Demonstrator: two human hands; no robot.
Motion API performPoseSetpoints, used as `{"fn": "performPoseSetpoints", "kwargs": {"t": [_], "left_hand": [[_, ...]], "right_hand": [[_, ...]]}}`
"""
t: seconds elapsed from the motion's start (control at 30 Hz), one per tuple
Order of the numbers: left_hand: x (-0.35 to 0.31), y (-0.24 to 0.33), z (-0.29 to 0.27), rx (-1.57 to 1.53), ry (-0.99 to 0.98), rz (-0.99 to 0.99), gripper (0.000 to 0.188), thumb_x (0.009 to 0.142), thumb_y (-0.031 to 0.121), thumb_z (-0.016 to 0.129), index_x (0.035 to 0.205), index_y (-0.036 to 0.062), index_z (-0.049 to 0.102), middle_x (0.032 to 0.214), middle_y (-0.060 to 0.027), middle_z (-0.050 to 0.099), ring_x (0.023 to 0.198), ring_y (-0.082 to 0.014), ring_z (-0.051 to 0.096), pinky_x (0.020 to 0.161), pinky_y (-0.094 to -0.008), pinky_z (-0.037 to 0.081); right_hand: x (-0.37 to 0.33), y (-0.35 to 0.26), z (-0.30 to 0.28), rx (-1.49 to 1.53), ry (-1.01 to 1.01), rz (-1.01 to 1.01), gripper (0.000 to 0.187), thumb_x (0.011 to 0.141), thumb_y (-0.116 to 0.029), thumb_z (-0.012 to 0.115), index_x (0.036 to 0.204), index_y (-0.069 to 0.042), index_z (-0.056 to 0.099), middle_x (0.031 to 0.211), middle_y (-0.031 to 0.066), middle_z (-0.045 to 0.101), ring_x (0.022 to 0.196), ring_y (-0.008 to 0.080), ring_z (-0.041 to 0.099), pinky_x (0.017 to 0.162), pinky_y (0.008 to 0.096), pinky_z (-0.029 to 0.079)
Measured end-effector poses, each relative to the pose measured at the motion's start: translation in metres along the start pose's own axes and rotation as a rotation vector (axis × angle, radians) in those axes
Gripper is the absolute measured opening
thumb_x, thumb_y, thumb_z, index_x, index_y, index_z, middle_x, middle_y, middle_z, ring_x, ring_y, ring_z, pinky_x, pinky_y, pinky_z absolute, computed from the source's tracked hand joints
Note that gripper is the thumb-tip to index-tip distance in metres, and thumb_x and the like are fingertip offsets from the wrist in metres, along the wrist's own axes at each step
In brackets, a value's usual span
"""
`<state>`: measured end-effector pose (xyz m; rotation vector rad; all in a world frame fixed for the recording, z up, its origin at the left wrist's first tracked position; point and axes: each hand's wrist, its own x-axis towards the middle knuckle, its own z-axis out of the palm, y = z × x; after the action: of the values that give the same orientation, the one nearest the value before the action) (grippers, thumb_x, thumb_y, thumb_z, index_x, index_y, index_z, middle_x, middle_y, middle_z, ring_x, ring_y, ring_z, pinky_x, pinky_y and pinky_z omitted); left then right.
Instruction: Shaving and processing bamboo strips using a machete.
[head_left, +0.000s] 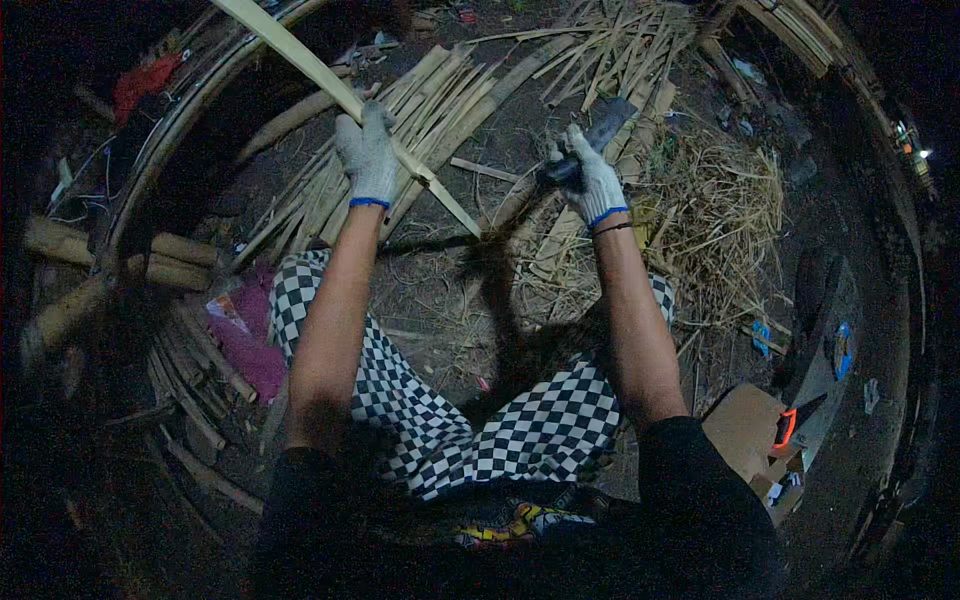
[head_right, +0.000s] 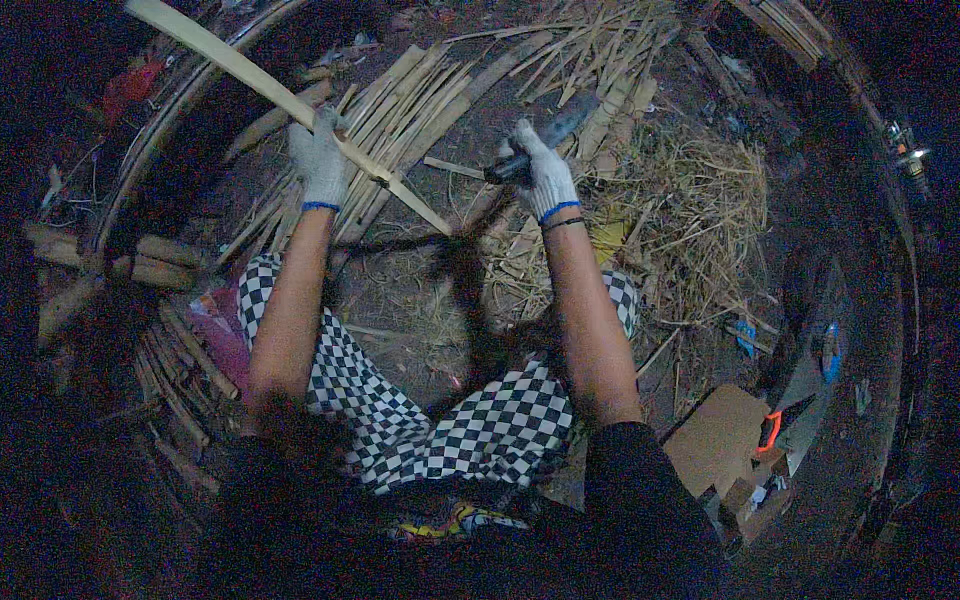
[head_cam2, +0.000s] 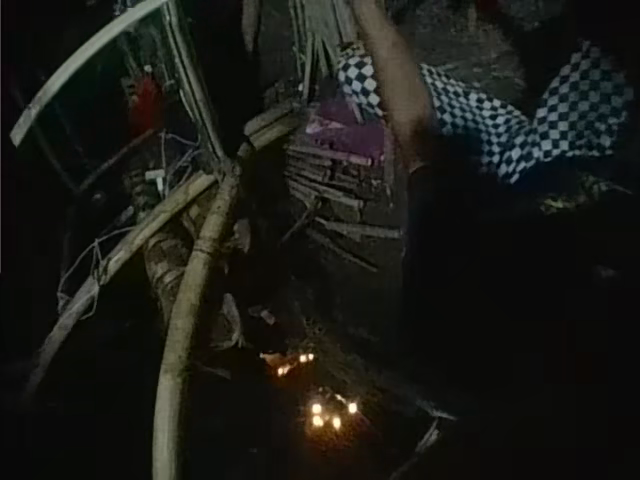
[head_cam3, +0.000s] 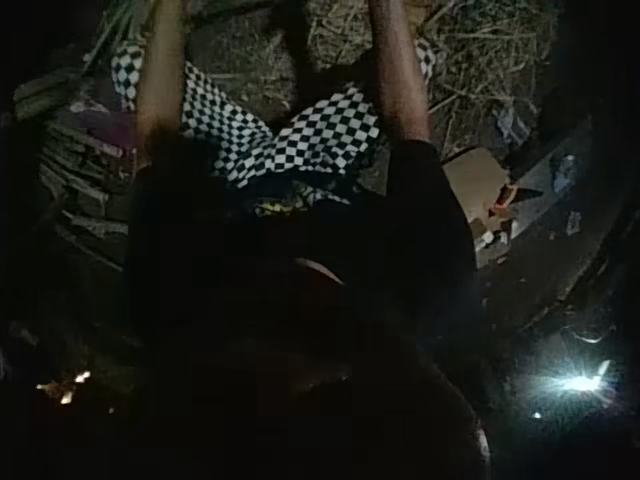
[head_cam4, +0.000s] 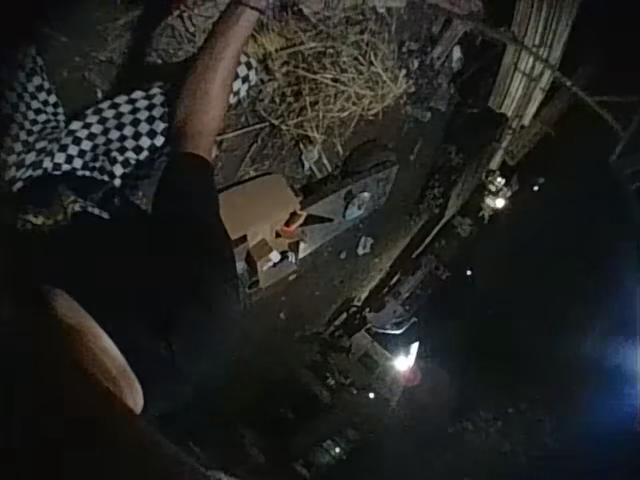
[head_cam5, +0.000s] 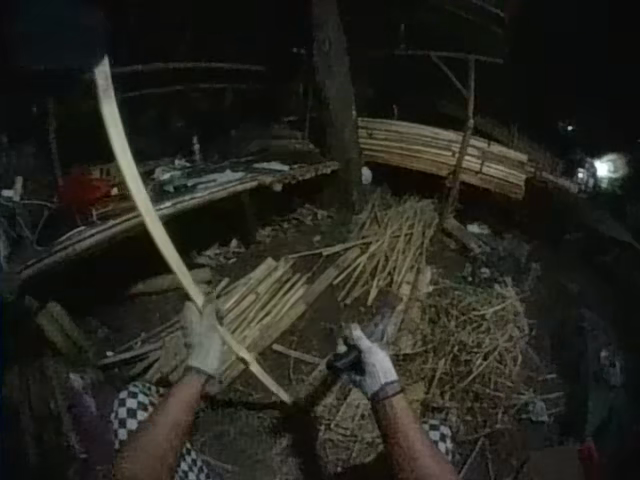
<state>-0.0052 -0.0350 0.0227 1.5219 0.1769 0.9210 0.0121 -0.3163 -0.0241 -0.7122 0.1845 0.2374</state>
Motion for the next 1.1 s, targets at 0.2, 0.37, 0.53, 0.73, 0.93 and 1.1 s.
{"fn": "performPoseSetpoints", "kwargs": {"t": [0.2, 0.37, 0.53, 0.73, 0.93, 1.1], "left_hand": [[-0.005, -0.009, -0.001, 0.074, -0.050, -0.063, 0.022, 0.089, 0.022, 0.056, 0.095, 0.0011, 0.054, 0.069, -0.0051, 0.057, 0.063, -0.0123, 0.053, 0.058, -0.0297, 0.043], [0.008, 0.028, 0.002, -0.162, -0.105, -0.039, 0.023, 0.093, 0.026, 0.053, 0.096, 0.0030, 0.056, 0.071, -0.0026, 0.056, 0.065, -0.0106, 0.053, 0.061, -0.0282, 0.043], [0.028, 0.065, -0.017, -0.358, -0.128, -0.003, 0.023, 0.092, 0.020, 0.055, 0.102, 0.0001, 0.051, 0.074, -0.0056, 0.055, 0.068, -0.0167, 0.056, 0.067, -0.0343, 0.049], [0.029, 0.119, -0.030, -0.651, -0.083, 0.179, 0.033, 0.086, 0.025, 0.064, 0.100, -0.0009, 0.049, 0.076, -0.0113, 0.059, 0.066, -0.0207, 0.058, 0.065, -0.0388, 0.051], [0.038, 0.136, -0.052, -0.699, -0.172, 0.196, 0.050, 0.091, 0.055, 0.041, 0.102, 0.0069, 0.043, 0.080, -0.0074, 0.050, 0.064, -0.0210, 0.051, 0.061, -0.0360, 0.049], [0.026, 0.152, -0.057, -0.808, -0.282, 0.142, 0.042, 0.090, 0.049, 0.047, 0.100, 0.0085, 0.047, 0.070, -0.0005, 0.034, 0.054, -0.0124, 0.033, 0.048, -0.0279, 0.032]], "right_hand": [[-0.005, 0.003, 0.009, -0.016, 0.026, -0.013, 0.021, 0.086, -0.023, 0.064, 0.090, -0.005, 0.054, 0.076, 0.0057, 0.056, 0.062, 0.0174, 0.056, 0.057, 0.0296, 0.049], [-0.004, 0.001, 0.001, -0.024, 0.015, 0.003, 0.017, 0.085, -0.021, 0.066, 0.091, -0.007, 0.057, 0.080, 0.0042, 0.058, 0.065, 0.0177, 0.056, 0.057, 0.0308, 0.050], [0.000, 0.005, -0.001, -0.099, 0.017, -0.004, 0.017, 0.085, -0.020, 0.066, 0.091, -0.008, 0.057, 0.079, 0.0047, 0.057, 0.061, 0.0177, 0.056, 0.055, 0.0300, 0.050], [-0.008, 0.004, 0.008, -0.140, -0.011, 0.016, 0.020, 0.087, -0.022, 0.063, 0.089, -0.004, 0.054, 0.078, 0.0083, 0.059, 0.064, 0.0179, 0.058, 0.057, 0.0306, 0.048], [0.005, 0.011, -0.007, -0.141, -0.091, 0.025, 0.021, 0.087, -0.021, 0.063, 0.094, -0.002, 0.056, 0.078, 0.0078, 0.059, 0.064, 0.0181, 0.058, 0.059, 0.0302, 0.048], [0.000, 0.012, -0.006, -0.192, -0.099, 0.035, 0.021, 0.087, -0.019, 0.063, 0.095, -0.001, 0.057, 0.078, 0.0083, 0.060, 0.064, 0.0184, 0.058, 0.059, 0.0307, 0.049]]}}
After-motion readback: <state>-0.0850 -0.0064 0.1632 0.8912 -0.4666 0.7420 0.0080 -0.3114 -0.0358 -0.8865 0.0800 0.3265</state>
